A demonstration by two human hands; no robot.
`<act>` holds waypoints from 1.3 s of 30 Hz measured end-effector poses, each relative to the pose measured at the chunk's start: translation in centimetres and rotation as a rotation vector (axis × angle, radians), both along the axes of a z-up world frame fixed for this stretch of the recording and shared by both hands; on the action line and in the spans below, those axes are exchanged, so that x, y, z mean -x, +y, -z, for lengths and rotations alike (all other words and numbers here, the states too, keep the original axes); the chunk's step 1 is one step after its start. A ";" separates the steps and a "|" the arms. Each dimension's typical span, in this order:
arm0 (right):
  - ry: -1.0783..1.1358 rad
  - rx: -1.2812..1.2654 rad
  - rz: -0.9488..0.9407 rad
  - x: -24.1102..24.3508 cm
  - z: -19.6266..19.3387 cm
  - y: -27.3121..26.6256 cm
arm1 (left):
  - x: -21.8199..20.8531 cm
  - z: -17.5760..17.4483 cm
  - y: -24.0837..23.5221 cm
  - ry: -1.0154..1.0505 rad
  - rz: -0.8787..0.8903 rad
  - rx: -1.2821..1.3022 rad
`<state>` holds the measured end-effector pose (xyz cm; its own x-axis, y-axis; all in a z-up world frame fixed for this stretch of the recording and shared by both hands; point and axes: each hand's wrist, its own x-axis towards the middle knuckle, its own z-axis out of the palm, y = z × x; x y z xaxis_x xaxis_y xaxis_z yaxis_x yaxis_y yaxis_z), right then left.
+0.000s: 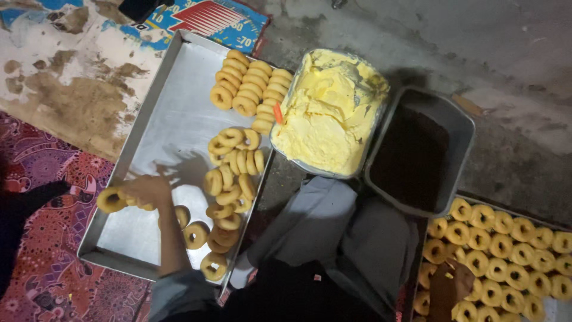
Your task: The person repeatedly picks up ring-shaped donuts, fills their centers with a yellow cream using a small spatula, then dips the filled donuts into a dark liquid before placing them on a tray. The process is repeated for multiple donuts throughout the clip.
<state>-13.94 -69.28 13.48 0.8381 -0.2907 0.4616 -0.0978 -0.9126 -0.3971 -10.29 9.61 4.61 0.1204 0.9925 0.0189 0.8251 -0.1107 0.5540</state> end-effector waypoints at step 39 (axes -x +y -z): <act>0.015 -0.008 -0.235 -0.7 2.3 8.2 | 14.2 3.4 -9.4 0.137 0.572 0.221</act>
<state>-13.25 -61.11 11.19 0.8899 -0.0897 0.4472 0.1115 -0.9079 -0.4041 -24.46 0.22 1.22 0.6202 0.7492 -0.2326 0.7343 -0.4502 0.5081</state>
